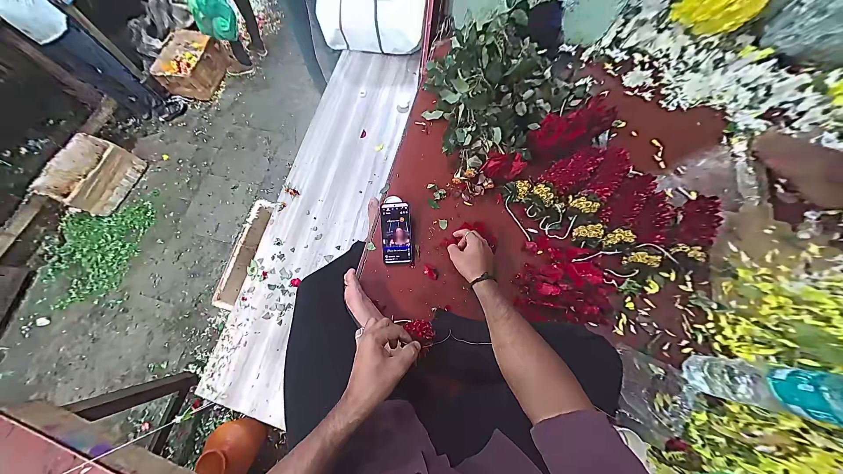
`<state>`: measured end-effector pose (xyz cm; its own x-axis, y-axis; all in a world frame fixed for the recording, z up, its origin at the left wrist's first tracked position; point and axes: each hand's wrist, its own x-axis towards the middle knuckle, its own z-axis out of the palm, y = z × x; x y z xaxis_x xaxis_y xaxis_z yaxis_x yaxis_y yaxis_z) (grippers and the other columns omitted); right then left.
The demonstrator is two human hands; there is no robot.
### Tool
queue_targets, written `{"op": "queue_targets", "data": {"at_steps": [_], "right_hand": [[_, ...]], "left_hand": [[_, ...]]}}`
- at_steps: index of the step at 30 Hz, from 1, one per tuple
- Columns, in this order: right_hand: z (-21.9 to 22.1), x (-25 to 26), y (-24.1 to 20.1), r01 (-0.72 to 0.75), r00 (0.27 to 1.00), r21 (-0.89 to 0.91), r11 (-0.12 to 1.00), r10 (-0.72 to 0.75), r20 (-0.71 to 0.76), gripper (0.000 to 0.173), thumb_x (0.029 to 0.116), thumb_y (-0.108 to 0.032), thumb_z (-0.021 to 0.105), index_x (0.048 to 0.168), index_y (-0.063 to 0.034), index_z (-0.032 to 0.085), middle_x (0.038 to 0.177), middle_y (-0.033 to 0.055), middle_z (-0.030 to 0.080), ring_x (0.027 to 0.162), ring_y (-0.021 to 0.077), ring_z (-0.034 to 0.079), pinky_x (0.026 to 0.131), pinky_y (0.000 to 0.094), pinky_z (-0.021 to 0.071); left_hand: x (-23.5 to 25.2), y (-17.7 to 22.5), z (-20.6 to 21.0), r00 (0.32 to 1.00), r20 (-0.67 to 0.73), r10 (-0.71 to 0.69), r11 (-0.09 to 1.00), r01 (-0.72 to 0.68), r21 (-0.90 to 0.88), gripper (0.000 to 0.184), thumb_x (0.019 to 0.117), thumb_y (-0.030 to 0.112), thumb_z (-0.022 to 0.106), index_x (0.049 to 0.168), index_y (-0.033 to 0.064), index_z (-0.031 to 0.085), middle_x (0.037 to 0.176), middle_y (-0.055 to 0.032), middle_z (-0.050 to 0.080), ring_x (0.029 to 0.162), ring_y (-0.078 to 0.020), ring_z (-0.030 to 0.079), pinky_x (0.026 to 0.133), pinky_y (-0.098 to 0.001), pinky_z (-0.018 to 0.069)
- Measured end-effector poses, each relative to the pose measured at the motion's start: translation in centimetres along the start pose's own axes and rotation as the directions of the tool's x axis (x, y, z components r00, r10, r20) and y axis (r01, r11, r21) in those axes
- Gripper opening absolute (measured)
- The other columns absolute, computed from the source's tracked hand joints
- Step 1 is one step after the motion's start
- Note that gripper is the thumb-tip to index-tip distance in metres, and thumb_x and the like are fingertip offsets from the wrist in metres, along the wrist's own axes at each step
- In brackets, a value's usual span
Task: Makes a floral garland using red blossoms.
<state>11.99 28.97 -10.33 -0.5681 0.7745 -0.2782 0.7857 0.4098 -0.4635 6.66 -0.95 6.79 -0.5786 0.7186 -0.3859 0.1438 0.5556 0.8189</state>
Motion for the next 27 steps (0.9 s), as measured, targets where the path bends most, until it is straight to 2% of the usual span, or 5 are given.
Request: {"op": "queue_targets", "data": {"at_steps": [7, 15, 17, 22, 27], "right_hand": [[-1.3, 0.0, 1.0, 0.026, 0.999, 0.113, 0.993, -0.023, -0.028, 0.019, 0.0882, -0.006, 0.064, 0.097, -0.0156, 0.078, 0.107, 0.0083, 0.070, 0.108, 0.0289, 0.065, 0.094, 0.0556, 0.0526], [0.2, 1.2, 1.4, 0.020, 1.000, -0.143, 0.990, -0.019, 0.005, 0.028, 0.0869, -0.031, 0.076, 0.114, -0.0264, 0.078, 0.123, 0.0103, 0.065, 0.125, 0.0372, 0.054, 0.096, 0.0635, 0.0473], [0.4, 1.3, 1.3, 0.016, 1.000, -0.139, 0.990, -0.015, 0.010, 0.024, 0.0839, -0.031, 0.079, 0.107, -0.0235, 0.078, 0.127, 0.0124, 0.062, 0.127, 0.0407, 0.051, 0.096, 0.0659, 0.0460], [-1.5, 1.3, 1.5, -0.040, 0.999, 0.152, 0.988, 0.042, -0.013, 0.018, 0.0850, -0.025, 0.079, 0.098, -0.0136, 0.076, 0.107, 0.0094, 0.073, 0.107, 0.0315, 0.066, 0.093, 0.0614, 0.0512], [-7.1, -2.7, -1.3, -0.138, 0.988, 0.640, 0.756, 0.061, 0.141, 0.021, 0.0891, -0.009, 0.078, 0.108, -0.0031, 0.073, 0.090, 0.0097, 0.073, 0.070, 0.0169, 0.066, 0.064, 0.0355, 0.0557]], "left_hand": [[-0.2, 0.3, 0.2, 0.999, 0.015, 0.041, 0.999, -0.041, -0.019, 0.018, 0.0885, 0.037, 0.073, 0.080, 0.0212, 0.075, 0.078, 0.0088, 0.061, 0.081, -0.0080, 0.057, 0.075, -0.0306, 0.0470], [-0.5, 0.0, 0.7, 0.999, 0.018, 0.033, 0.999, -0.033, 0.001, 0.017, 0.0889, 0.037, 0.073, 0.080, 0.0226, 0.075, 0.080, 0.0102, 0.062, 0.084, -0.0081, 0.057, 0.080, -0.0324, 0.0467], [-0.4, 0.0, 0.7, 1.000, 0.007, 0.022, 1.000, -0.022, 0.004, 0.017, 0.0890, 0.037, 0.072, 0.080, 0.0225, 0.075, 0.078, 0.0096, 0.061, 0.084, -0.0087, 0.057, 0.080, -0.0326, 0.0461], [0.1, 0.3, 0.1, 0.994, 0.080, -0.078, 0.983, 0.090, -0.160, 0.015, 0.0915, 0.030, 0.073, 0.086, 0.0174, 0.078, 0.085, 0.0054, 0.071, 0.079, -0.0097, 0.065, 0.073, -0.0315, 0.0547], [0.2, 0.9, -0.5, 0.967, 0.235, -0.099, 0.827, 0.212, -0.520, 0.031, 0.0945, 0.014, 0.072, 0.123, 0.0040, 0.070, 0.094, -0.0052, 0.073, 0.075, -0.0117, 0.065, 0.069, -0.0282, 0.0541]]}}
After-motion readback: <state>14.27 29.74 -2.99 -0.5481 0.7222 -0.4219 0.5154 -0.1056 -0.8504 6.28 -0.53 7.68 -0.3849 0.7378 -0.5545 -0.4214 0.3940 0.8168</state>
